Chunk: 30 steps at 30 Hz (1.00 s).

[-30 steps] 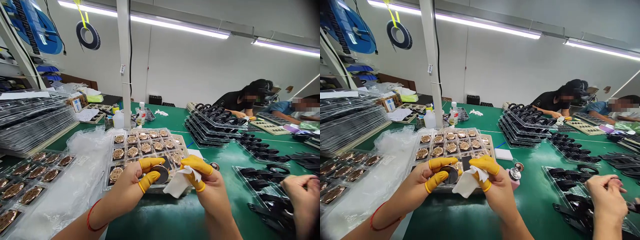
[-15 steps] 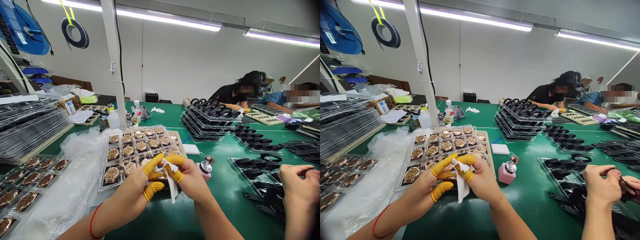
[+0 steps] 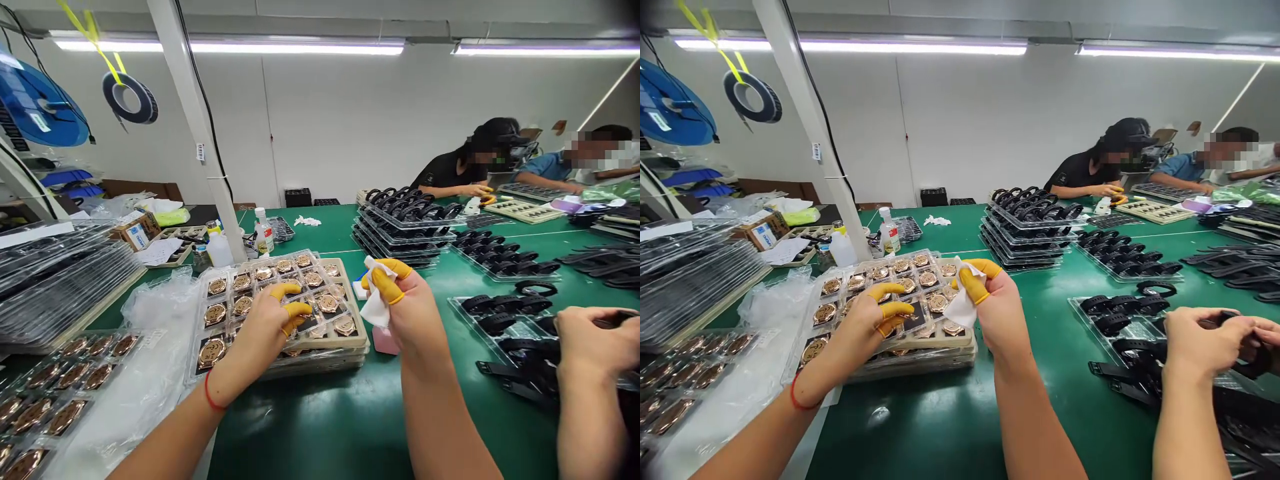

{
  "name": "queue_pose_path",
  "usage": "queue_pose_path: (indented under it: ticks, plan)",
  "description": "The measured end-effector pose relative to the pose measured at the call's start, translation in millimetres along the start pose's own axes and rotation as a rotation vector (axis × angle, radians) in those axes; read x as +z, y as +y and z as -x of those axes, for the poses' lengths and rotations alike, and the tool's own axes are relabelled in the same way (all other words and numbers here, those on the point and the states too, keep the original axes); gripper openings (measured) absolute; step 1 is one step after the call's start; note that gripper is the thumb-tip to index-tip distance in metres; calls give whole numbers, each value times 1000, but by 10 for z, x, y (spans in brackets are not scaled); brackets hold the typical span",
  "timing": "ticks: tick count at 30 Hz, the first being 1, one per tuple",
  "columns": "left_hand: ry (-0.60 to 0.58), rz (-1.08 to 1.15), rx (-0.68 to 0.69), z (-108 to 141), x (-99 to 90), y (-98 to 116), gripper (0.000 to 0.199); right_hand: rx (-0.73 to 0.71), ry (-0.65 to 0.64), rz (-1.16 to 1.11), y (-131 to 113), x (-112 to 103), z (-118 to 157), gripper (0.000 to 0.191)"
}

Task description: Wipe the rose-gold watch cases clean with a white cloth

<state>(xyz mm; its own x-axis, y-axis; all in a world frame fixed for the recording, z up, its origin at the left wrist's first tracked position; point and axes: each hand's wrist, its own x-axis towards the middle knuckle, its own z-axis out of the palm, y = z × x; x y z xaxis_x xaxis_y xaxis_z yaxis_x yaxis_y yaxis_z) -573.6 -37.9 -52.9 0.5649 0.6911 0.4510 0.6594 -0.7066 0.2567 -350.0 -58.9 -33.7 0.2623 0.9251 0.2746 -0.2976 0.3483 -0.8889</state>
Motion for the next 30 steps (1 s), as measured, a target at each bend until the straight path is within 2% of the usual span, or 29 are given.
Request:
queue_pose_path:
  ticks: [4,6,9,11,14,16,18,20,22,26,30]
  plan:
    - [-87,-140,-36,-145,199,-57,40,-72,-7,-44,-123,-88,-3,30]
    - [-153,-111,-56,-145,256,-102,52,-115,1,-52,-154,-125,14,27]
    - [-271,-32,-86,-121,234,-142,61,-83,13,-81,-166,-180,23,25]
    - [-296,-15,-120,-137,189,-116,54,-25,11,-91,-157,-207,8,25]
    - [-212,-61,-158,-250,184,20,34,35,-46,-34,-140,-228,-22,27]
    - [-216,-123,-158,-375,250,146,29,33,-131,31,-146,-237,-25,33]
    - [-272,-175,-160,-512,348,257,24,17,-211,76,-173,-248,-8,38]
    - [-303,-208,-179,-633,437,316,19,14,-251,85,-211,-267,17,33]
    - [-325,-213,-185,-723,489,312,13,19,-265,22,-242,-290,34,26]
    - [-376,-148,-176,-809,496,188,12,13,-229,-149,-236,-313,9,28]
    - [-306,-44,-208,-769,429,130,17,25,-297,-170,-167,-261,-45,22]
